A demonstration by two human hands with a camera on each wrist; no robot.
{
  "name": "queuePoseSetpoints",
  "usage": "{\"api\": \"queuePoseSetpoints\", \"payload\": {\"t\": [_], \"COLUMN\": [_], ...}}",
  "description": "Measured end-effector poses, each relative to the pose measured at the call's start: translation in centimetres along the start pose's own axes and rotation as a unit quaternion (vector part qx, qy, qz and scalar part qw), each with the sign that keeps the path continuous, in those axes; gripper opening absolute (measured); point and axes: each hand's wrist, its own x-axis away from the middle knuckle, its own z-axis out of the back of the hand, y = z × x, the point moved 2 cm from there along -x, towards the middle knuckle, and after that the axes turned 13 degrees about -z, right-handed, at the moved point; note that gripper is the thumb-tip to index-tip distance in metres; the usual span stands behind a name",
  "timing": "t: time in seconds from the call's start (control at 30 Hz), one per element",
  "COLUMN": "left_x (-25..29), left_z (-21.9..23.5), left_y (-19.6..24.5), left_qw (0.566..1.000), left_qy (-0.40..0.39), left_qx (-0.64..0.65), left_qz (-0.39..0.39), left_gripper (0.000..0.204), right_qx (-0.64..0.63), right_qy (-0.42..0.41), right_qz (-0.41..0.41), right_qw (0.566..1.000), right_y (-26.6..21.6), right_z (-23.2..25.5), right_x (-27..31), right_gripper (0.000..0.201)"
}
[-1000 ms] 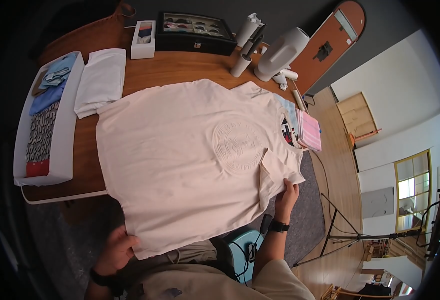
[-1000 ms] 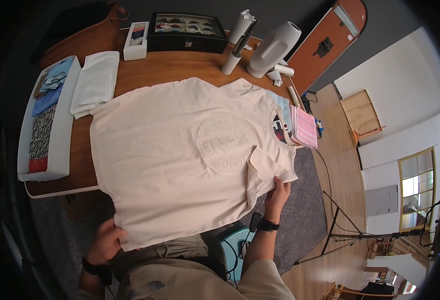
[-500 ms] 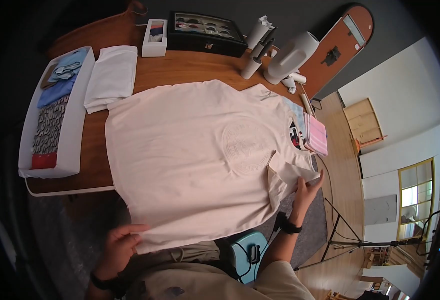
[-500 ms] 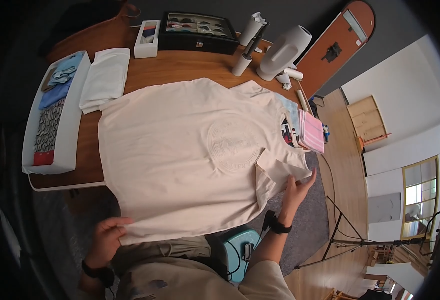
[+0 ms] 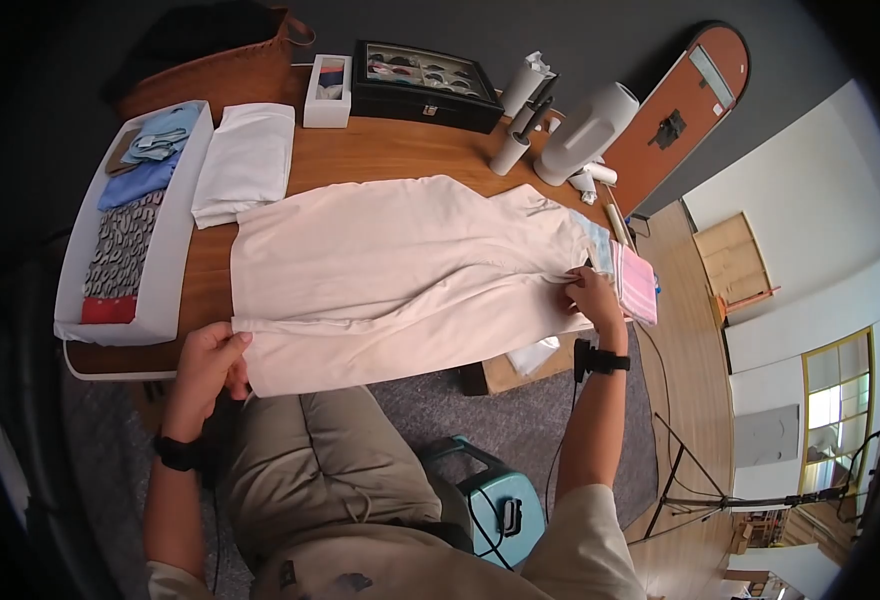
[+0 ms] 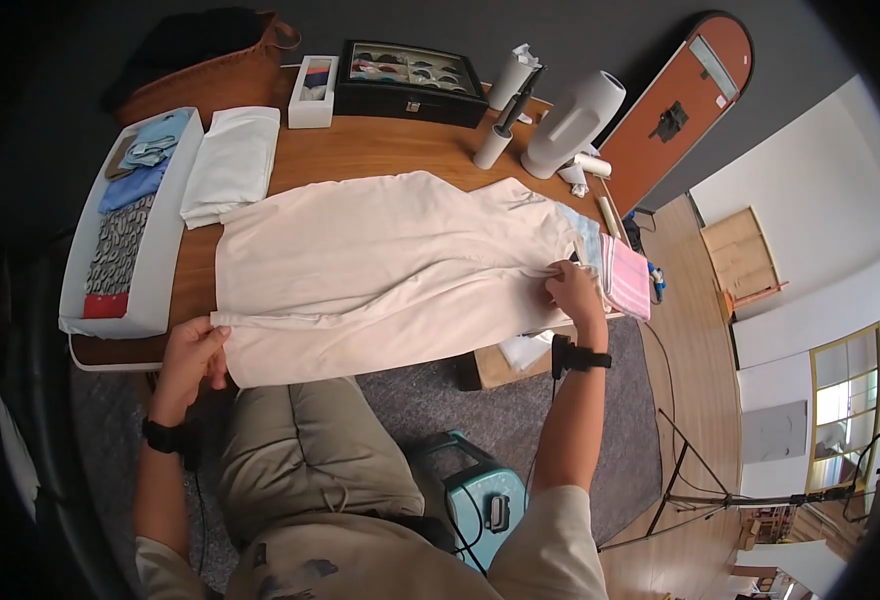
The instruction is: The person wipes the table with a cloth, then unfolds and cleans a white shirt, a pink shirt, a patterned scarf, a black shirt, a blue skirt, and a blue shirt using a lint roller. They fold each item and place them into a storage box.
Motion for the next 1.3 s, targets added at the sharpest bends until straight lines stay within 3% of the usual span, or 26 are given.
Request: {"api": "queuePoseSetpoints", "payload": {"t": [0.03,0.07,0.1,0.13,0.17,0.2,0.23,0.3,0.37,0.4,0.43,0.47,0.53,0.6,0.67,0.77,0.83,1.07,1.13,1.27,1.3], "left_x": [-0.3,-0.8,-1.3,-1.5,-1.5,-1.3,-1.1,-1.5,-2.6,-3.5,-3.7,-3.7,-3.8,-4.1,-3.9,-3.6,-3.6,-3.4,-3.6,-3.8,-4.3], "left_z": [0.4,0.6,0.9,0.7,0.4,-0.1,-0.5,-0.9,-0.5,0.6,0.8,0.7,0.0,-0.3,-0.7,-1.7,-1.9,-2.1,-2.3,-2.5,-2.4], "left_y": [-0.4,-1.3,-2.1,-2.0,-1.9,-1.4,-0.8,-1.1,-2.0,-3.2,-3.1,-2.9,-1.9,-2.2,-1.9,-1.1,-0.6,0.0,0.2,2.0,2.9], "left_qw": [0.998,0.998,0.987,0.968,0.968,0.936,0.894,0.894,0.892,0.907,0.918,0.918,0.895,0.909,0.921,0.93,0.938,0.927,0.888,0.845,0.807], "left_qy": [-0.001,-0.001,0.025,0.051,0.05,0.07,0.089,0.107,0.124,0.118,0.111,0.111,0.096,0.094,0.09,0.137,0.122,0.084,0.07,0.103,0.098], "left_qx": [-0.067,-0.068,-0.132,-0.195,-0.195,-0.255,-0.313,-0.283,-0.253,-0.283,-0.31,-0.31,-0.38,-0.339,-0.301,-0.238,-0.222,-0.311,-0.374,-0.433,-0.47], "left_qz": [-0.02,-0.02,-0.085,-0.149,-0.15,-0.231,-0.309,-0.331,-0.354,-0.288,-0.22,-0.219,-0.213,-0.222,-0.231,-0.244,-0.236,-0.194,-0.258,-0.298,-0.346], "left_gripper": [0.016,0.016,0.015,0.014,0.014,0.014,0.015,0.015,0.015,0.016,0.017,0.017,0.014,0.015,0.019,0.037,0.053,0.051,0.047,0.044,0.042], "right_qx": [0.033,0.079,0.079,0.125,0.169,0.169,0.251,0.323,0.261,0.24,0.209,0.169,0.195,0.22,0.206,0.187,0.192,0.151,0.174,0.168,0.167], "right_qy": [0.017,0.04,0.041,0.112,0.182,0.183,0.284,0.377,0.364,0.359,0.256,0.14,0.141,0.141,0.171,0.147,0.118,0.023,0.042,0.094,0.094], "right_qz": [0.036,0.003,0.002,0.086,0.169,0.168,0.25,0.327,0.39,0.411,0.251,0.077,0.075,0.079,0.202,0.277,0.272,0.189,0.201,0.225,0.226], "right_qw": [0.999,0.996,0.996,0.982,0.954,0.954,0.891,0.804,0.804,0.803,0.91,0.973,0.968,0.962,0.942,0.931,0.935,0.97,0.963,0.955,0.955], "right_y": [-1.2,-2.2,-1.3,-1.1,-0.9,-0.3,-2.9,-4.4,-3.9,-3.5,-2.9,-1.7,-1.2,-1.5,-1.9,-3.0,-4.0,-3.3,-3.5,-6.9,-7.3], "right_z": [0.2,0.6,0.4,0.3,0.2,0.4,0.6,0.8,1.4,1.5,1.4,1.0,0.1,-0.4,-1.0,-1.9,-1.9,-2.0,-2.5,-2.4,-2.6], "right_x": [1.5,2.6,2.3,2.5,2.7,2.9,5.2,6.3,4.7,3.9,2.4,1.4,0.9,0.6,1.3,2.1,2.6,0.6,0.5,0.4,-0.4], "right_gripper": [0.031,0.028,0.028,0.025,0.022,0.022,0.019,0.017,0.015,0.015,0.016,0.016,0.017,0.018,0.018,0.019,0.019,0.018,0.019,0.027,0.027]}}
